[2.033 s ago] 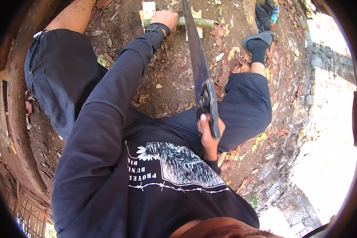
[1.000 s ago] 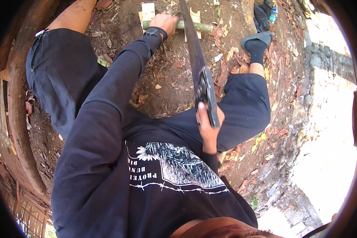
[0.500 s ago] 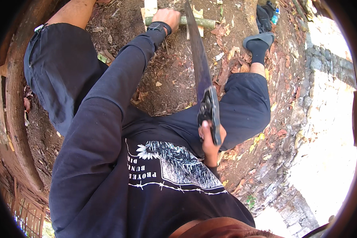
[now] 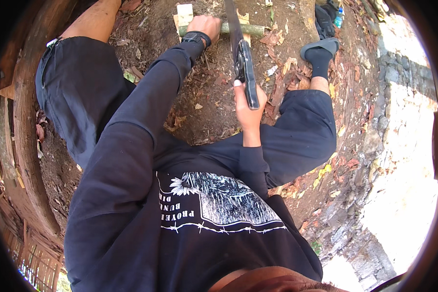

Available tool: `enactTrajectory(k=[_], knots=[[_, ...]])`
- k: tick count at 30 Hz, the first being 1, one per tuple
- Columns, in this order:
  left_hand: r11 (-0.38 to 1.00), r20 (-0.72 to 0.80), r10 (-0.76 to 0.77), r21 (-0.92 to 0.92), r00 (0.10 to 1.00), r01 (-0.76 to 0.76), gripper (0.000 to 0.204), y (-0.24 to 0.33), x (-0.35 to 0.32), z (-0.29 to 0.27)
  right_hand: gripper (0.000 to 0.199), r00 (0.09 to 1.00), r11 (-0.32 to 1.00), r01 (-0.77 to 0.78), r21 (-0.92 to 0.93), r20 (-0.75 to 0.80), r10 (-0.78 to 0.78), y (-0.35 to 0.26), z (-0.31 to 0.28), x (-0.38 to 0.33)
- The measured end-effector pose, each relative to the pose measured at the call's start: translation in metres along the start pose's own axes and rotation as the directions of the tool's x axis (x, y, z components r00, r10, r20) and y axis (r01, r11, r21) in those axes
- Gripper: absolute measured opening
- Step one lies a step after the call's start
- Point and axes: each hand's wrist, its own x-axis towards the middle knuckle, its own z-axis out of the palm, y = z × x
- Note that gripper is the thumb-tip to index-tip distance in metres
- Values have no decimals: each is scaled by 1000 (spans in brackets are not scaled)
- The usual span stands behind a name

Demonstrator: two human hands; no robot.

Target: The person sits on the ground and uses a hand saw to cut a green wooden stick into smaller pieces. They hold the stick with one hand and saw with the other, periodically adjusting the wood's position to complete the cuts.

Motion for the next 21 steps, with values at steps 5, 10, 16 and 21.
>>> enactTrajectory(k=[5, 10, 16, 21], knots=[[997, 1, -50, -55, 999, 50, 15, 1, 1, -3, 24, 990, 988, -138, -72, 26, 140, -31, -56, -88], [1000, -28, -16, -3, 999, 16, 15, -4, -1, 9, 15, 976, 962, -200, -185, 49, 212, -79, -118, -163], [996, -27, 92, 7, 995, -92, 12, -3, -6, 5, 24, 992, 992, -120, -28, 26, 121, -31, -57, -78], [999, -28, 42, 7, 999, -42, 14, 0, -2, 5, 26, 1000, 997, -17, 70, 8, 17, 5, -2, 6]])
